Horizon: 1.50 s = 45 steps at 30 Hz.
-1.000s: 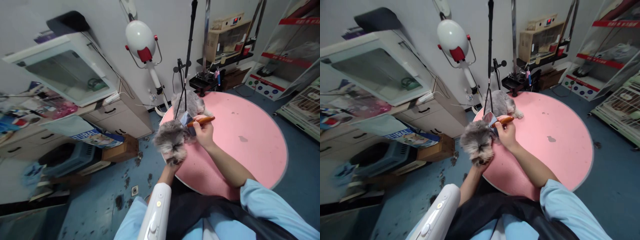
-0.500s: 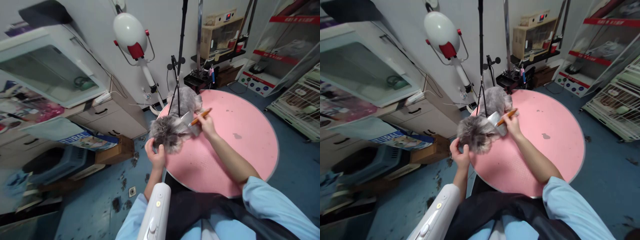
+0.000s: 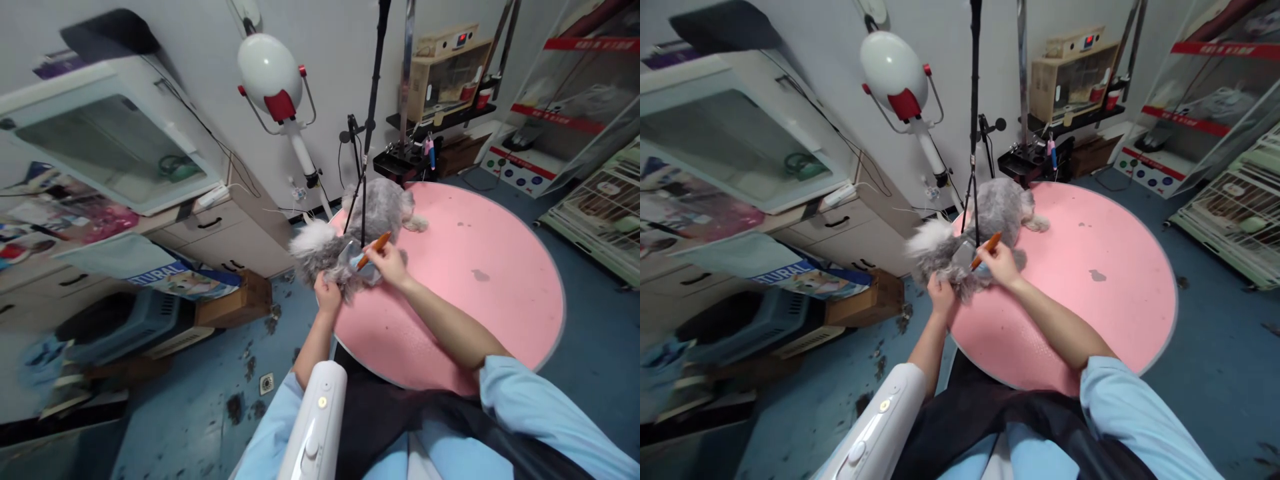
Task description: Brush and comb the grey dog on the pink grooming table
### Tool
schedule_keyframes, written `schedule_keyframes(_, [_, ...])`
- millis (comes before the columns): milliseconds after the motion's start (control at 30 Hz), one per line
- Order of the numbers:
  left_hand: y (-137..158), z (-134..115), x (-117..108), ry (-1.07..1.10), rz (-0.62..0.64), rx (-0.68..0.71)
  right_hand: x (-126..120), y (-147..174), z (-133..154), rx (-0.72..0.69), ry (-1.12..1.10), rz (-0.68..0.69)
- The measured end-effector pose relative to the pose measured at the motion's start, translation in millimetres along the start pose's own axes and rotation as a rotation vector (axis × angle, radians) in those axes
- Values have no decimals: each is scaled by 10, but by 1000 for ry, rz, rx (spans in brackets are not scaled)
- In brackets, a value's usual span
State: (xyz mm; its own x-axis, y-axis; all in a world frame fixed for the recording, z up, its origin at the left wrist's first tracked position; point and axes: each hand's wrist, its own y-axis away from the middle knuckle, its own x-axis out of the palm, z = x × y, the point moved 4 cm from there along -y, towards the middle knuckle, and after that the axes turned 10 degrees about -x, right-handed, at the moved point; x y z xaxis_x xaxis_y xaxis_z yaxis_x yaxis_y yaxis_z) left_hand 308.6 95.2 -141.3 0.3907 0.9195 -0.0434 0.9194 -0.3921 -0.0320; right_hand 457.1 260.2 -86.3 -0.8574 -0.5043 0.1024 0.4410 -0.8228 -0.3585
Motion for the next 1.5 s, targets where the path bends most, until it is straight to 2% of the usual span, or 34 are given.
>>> schedule_keyframes(100, [185,18,-10,-49,-39,37,-23,21,57,-66,18,-162])
schedule_keyframes(167, [297,1,-30,-78,-52,49,7,59,103,-120,14,-58])
schedule_keyframes(233, [363,-65,-71,-131,-24,87,23,97,103,-88,40,80])
schedule_keyframes(267, [359,-118,-94,-174,15,122,-13,104,97,-73,67,62])
schedule_keyframes(367, [130,-297,-157,-348,155,249,-195,114,127,-170,125,-258])
schedule_keyframes(400, [-20,-346,-185,-403,140,279,-200,122,132,-211,120,-289])
schedule_keyframes(433, [-190,-378,-198,-453,124,295,-156,125,121,-221,108,-233])
schedule_keyframes(500, [-535,-353,-170,-466,173,205,10,137,53,-139,85,-7])
schedule_keyframes(533, [-669,-302,-122,-440,261,121,76,149,12,-80,87,53])
schedule_keyframes(567, [-764,-257,-77,-404,314,70,108,158,-16,-43,100,36])
schedule_keyframes(667, [-828,-131,25,-313,323,6,93,184,-22,-77,133,-199])
schedule_keyframes(733, [-734,-47,93,-278,316,3,121,186,-25,-92,104,-132])
schedule_keyframes(800, [-598,48,159,-263,338,-12,100,160,-50,-25,77,-9])
schedule_keyframes(833, [-530,94,182,-264,344,-15,27,136,-53,8,86,-21])
schedule_keyframes(900, [-413,173,194,-274,327,-10,-228,93,0,-2,144,-219])
schedule_keyframes(967, [-320,226,173,-265,305,10,-466,117,119,-104,203,-434])
schedule_keyframes(1000, [-282,244,155,-248,302,19,-519,144,172,-146,215,-450])
schedule_keyframes(1033, [-246,255,133,-222,300,27,-516,168,205,-156,214,-378])
schedule_keyframes(1133, [-145,262,65,-141,331,50,-344,227,189,-23,196,23])
schedule_keyframes(1167, [-112,264,42,-122,342,54,-327,234,183,8,208,45])
schedule_keyframes(1200, [-80,268,19,-106,346,56,-347,230,190,12,230,-10])
schedule_keyframes(1267, [-24,287,-25,-84,333,54,-436,221,237,-51,266,-227])
schedule_keyframes(1300, [0,302,-42,-74,327,50,-450,218,253,-80,267,-263])
schedule_keyframes(1333, [22,319,-54,-67,327,43,-428,211,250,-83,255,-215])
schedule_keyframes(1400, [60,350,-65,-59,340,23,-325,192,197,-11,214,6])
schedule_keyframes(1433, [73,359,-69,-58,344,13,-291,183,168,32,208,72])
schedule_keyframes(1467, [82,361,-73,-58,344,4,-293,167,148,55,219,54])
schedule_keyframes(1500, [86,356,-78,-58,340,-3,-323,148,143,52,239,-29])
